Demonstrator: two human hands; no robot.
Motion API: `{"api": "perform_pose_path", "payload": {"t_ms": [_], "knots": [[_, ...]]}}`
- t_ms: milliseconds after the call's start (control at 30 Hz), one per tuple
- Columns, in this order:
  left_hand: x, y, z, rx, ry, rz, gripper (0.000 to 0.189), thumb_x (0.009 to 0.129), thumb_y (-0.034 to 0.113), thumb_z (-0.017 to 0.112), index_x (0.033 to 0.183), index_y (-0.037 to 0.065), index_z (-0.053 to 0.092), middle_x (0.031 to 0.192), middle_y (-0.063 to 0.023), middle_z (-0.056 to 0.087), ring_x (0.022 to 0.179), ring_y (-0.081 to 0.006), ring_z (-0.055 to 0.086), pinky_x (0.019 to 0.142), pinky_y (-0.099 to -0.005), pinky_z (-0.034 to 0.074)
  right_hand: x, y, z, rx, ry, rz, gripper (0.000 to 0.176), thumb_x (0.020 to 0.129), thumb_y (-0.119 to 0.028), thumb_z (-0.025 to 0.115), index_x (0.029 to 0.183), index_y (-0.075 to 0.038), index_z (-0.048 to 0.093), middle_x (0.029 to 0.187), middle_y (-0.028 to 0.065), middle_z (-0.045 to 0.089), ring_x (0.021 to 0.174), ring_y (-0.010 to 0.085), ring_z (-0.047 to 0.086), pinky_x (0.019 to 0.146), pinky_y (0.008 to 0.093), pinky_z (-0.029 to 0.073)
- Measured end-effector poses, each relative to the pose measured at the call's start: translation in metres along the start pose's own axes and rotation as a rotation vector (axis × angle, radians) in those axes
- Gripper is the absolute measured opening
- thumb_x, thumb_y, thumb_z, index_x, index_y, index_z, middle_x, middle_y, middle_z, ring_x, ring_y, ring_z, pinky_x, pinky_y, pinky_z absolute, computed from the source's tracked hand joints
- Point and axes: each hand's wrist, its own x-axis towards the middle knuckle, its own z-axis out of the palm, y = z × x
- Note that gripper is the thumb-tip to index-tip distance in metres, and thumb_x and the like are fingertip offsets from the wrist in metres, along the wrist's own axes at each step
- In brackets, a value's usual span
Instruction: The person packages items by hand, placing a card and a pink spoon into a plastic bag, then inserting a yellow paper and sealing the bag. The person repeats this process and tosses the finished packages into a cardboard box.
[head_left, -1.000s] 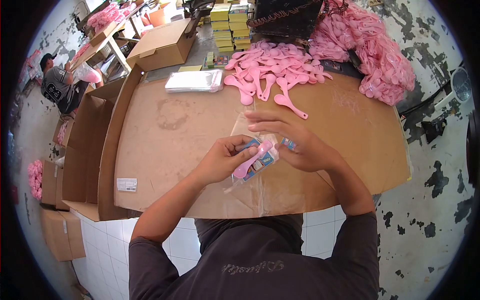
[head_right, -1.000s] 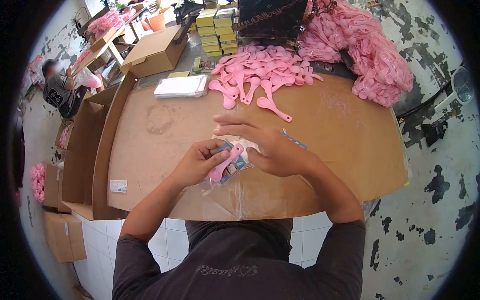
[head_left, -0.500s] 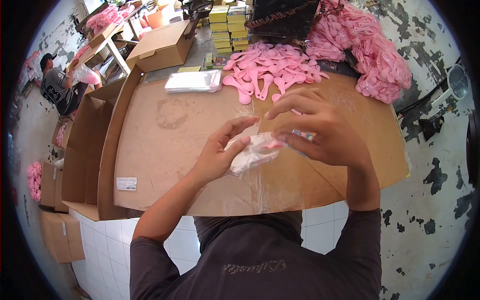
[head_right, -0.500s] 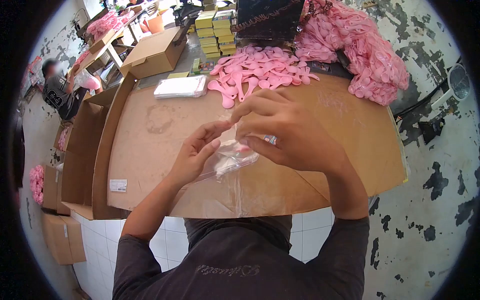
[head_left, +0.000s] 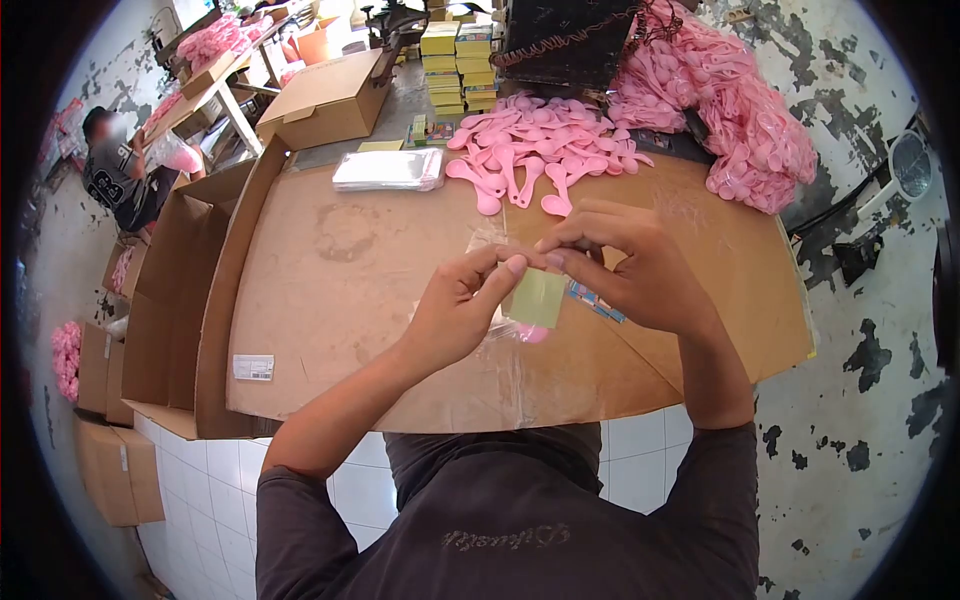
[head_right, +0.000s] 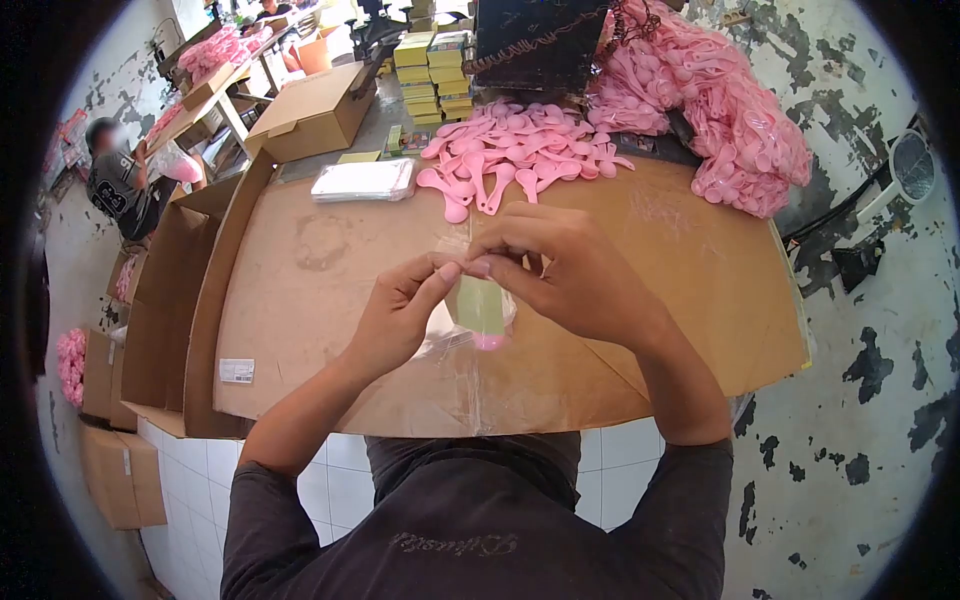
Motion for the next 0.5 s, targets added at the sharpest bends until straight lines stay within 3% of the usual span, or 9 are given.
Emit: {"api": "perform_pose_path", "payload": {"t_ms": [100,300,500], "knots": [[-0.002,0.006,0.009,0.016,0.011,-0.007,0.029,0.108,0.016,0.057,0.131,-0.001,0.063,0.114,-0.0042,0.073,0.103,-0.0102,0.066,0.093,-0.0309,0.052,-0.002,0.009,0.007,0.001,0.023,-0.112,0.008,0.09,-0.002,0.074,0.098,-0.001,0.074,0.08,0.0071,0.066,0.067,0.0149,0.06,0.06,0.0299,0.048],[-0.006,0.019,0.023,-0.121,0.141,0.037,0.026,0.106,0.01,0.058,0.128,-0.002,0.064,0.112,-0.0106,0.073,0.105,-0.0128,0.067,0.094,-0.0291,0.053,-0.008,0.011,0.011,0.086,0.123,0.103,0.011,0.089,-0.001,0.074,0.099,-0.001,0.073,0.083,0.008,0.067,0.068,0.0149,0.061,0.061,0.0293,0.049],[0.001,0.002,0.016,-0.204,0.104,0.031,0.027,0.102,-0.001,0.06,0.128,-0.004,0.061,0.114,-0.0126,0.073,0.109,-0.0189,0.071,0.096,-0.0302,0.055,-0.009,0.008,0.011,0.045,0.09,0.024,0.01,0.09,-0.001,0.073,0.1,0.0,0.072,0.083,0.0081,0.065,0.067,0.0144,0.063,0.062,0.0292,0.051]]}}
